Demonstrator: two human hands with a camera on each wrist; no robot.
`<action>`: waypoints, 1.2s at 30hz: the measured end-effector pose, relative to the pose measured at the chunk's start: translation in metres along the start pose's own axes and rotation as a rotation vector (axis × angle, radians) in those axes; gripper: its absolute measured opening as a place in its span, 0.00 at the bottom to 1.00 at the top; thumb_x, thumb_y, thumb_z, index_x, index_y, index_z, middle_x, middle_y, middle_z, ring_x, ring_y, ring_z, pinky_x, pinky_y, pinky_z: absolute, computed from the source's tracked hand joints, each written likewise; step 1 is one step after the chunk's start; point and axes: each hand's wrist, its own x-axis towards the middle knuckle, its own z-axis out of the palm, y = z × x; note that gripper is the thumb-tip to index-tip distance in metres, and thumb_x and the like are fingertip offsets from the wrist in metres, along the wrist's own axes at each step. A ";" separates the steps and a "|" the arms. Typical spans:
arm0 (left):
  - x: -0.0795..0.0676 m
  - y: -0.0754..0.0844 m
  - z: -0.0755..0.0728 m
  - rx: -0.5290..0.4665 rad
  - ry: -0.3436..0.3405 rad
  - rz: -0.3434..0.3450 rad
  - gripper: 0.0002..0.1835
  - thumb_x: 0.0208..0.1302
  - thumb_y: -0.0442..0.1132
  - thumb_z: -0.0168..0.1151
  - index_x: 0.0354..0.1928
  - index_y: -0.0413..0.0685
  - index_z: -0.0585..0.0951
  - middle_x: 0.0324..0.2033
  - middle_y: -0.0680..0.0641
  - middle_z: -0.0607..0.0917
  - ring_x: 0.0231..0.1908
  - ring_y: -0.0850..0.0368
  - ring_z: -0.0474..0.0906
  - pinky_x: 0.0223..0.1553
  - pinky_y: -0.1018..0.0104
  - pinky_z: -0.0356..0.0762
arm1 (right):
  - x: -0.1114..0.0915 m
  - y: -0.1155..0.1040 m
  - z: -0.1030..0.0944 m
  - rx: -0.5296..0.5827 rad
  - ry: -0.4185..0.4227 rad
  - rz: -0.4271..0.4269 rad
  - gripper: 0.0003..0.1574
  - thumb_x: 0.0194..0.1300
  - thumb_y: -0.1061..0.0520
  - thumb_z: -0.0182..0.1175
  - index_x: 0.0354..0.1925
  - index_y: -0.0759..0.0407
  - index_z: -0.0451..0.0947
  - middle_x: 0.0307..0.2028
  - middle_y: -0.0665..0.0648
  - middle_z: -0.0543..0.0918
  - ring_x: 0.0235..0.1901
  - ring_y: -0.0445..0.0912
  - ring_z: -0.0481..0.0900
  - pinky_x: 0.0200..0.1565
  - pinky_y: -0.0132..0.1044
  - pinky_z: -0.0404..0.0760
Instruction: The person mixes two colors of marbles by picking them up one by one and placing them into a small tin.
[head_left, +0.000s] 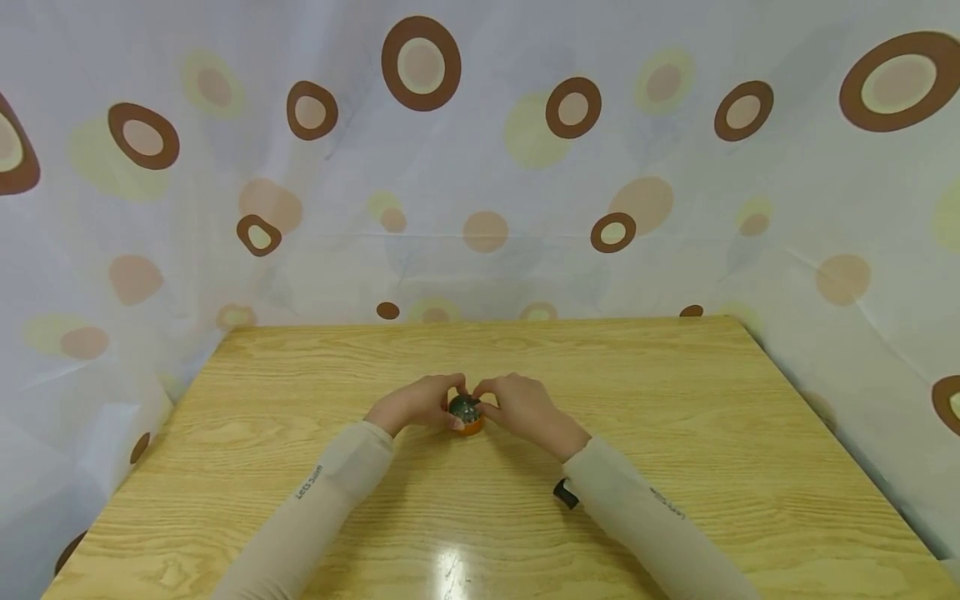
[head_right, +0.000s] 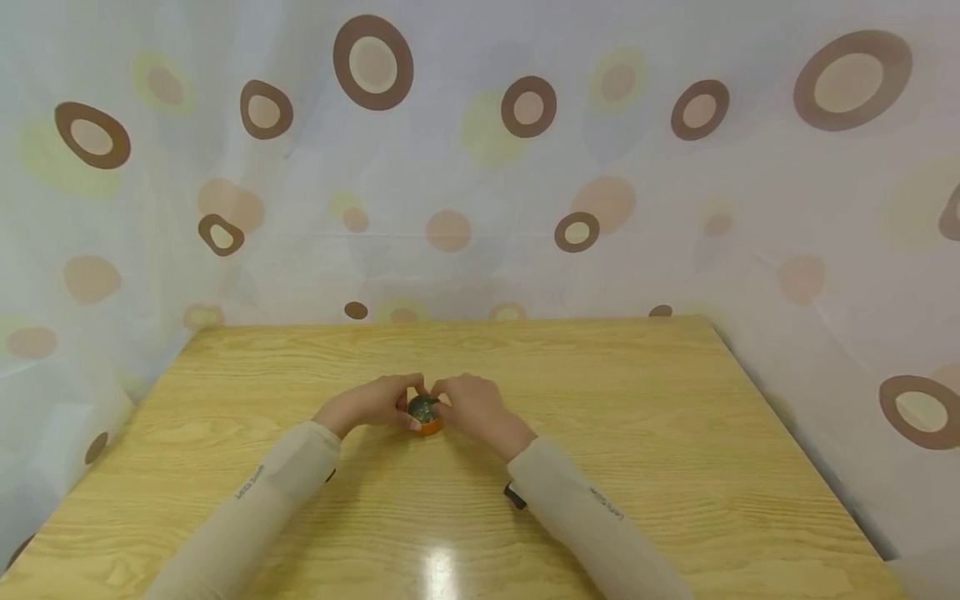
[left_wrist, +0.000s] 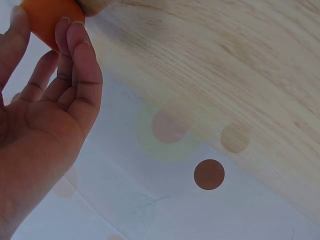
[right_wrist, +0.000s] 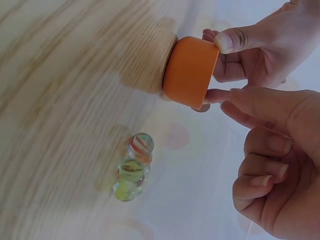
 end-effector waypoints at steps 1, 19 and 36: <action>0.000 0.000 0.000 -0.001 0.001 -0.001 0.18 0.58 0.38 0.70 0.47 0.47 0.73 0.29 0.49 0.77 0.27 0.56 0.72 0.30 0.66 0.71 | -0.001 0.001 0.000 -0.003 0.003 0.006 0.13 0.65 0.54 0.63 0.47 0.56 0.83 0.28 0.53 0.84 0.19 0.41 0.70 0.20 0.32 0.66; -0.001 0.001 0.000 -0.002 0.006 -0.012 0.19 0.58 0.38 0.71 0.47 0.47 0.73 0.26 0.48 0.77 0.25 0.57 0.71 0.29 0.67 0.68 | -0.011 0.026 -0.004 0.043 -0.023 0.095 0.14 0.68 0.55 0.60 0.49 0.58 0.81 0.19 0.49 0.82 0.16 0.36 0.73 0.19 0.32 0.68; -0.001 -0.001 0.001 0.001 0.005 -0.006 0.19 0.58 0.38 0.70 0.49 0.47 0.73 0.26 0.48 0.77 0.26 0.56 0.71 0.32 0.66 0.69 | -0.022 0.040 -0.016 0.033 -0.024 0.109 0.16 0.69 0.54 0.59 0.50 0.60 0.81 0.12 0.47 0.71 0.12 0.39 0.61 0.16 0.31 0.58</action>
